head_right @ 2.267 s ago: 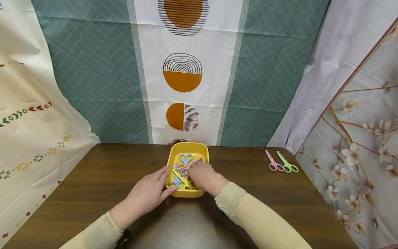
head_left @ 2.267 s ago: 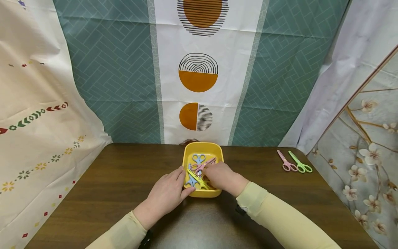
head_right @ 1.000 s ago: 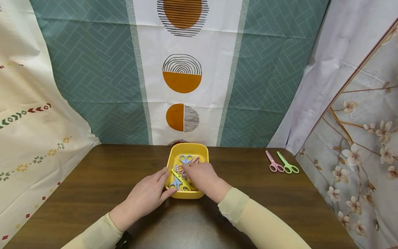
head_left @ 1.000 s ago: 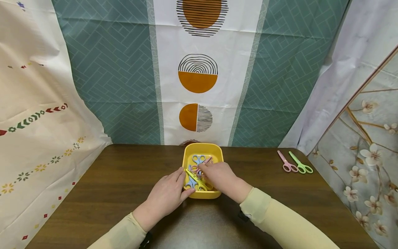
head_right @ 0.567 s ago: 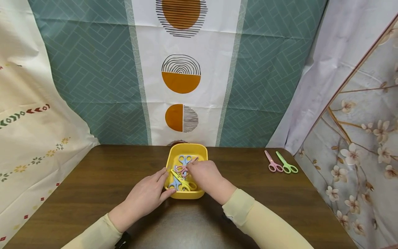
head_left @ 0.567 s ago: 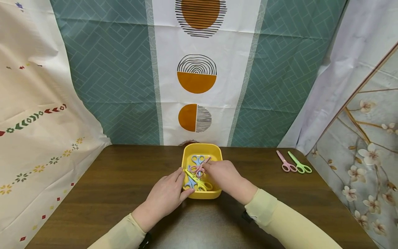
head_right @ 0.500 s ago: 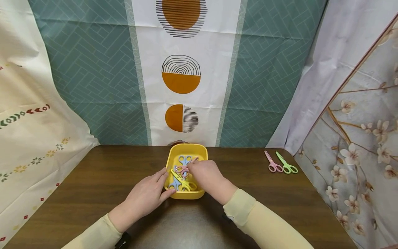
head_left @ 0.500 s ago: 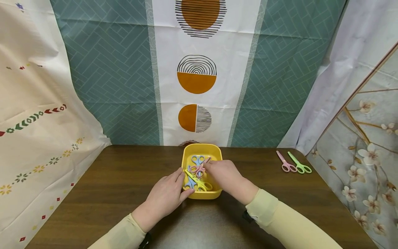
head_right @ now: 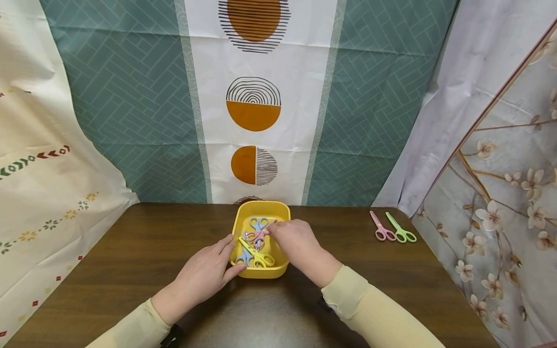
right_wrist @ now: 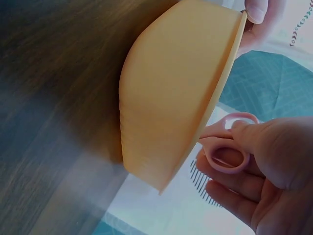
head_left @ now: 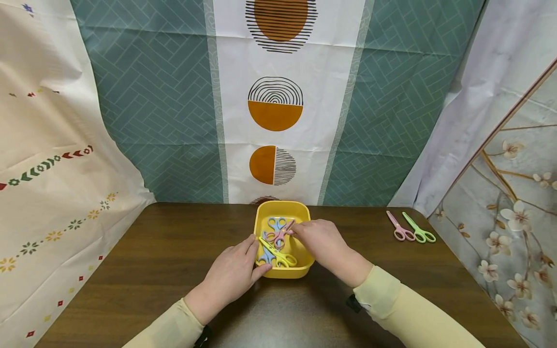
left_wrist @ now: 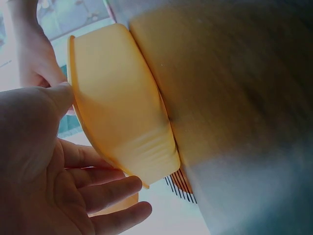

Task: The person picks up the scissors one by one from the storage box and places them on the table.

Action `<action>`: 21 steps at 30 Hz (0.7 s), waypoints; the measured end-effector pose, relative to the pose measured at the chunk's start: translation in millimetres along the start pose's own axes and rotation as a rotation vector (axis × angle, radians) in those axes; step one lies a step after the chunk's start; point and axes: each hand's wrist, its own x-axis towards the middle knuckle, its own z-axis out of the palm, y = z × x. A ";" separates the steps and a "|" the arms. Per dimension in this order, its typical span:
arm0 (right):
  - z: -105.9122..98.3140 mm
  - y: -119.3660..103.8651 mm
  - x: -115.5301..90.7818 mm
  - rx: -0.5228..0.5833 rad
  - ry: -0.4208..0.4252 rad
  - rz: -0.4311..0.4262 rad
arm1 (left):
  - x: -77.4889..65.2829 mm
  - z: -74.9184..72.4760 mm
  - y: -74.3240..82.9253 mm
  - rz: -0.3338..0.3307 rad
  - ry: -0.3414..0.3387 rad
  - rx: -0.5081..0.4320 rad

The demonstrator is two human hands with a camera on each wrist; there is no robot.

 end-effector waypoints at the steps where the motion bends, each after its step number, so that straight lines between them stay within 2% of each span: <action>1: -0.5 0.5 -0.3 0.004 0.002 0.002 | 0.0 -0.2 0.1 -0.001 -0.001 -0.001; 21: -18.3 11.8 -16.3 0.055 0.140 0.028 | -1.6 -1.5 0.3 0.010 0.012 -0.010</action>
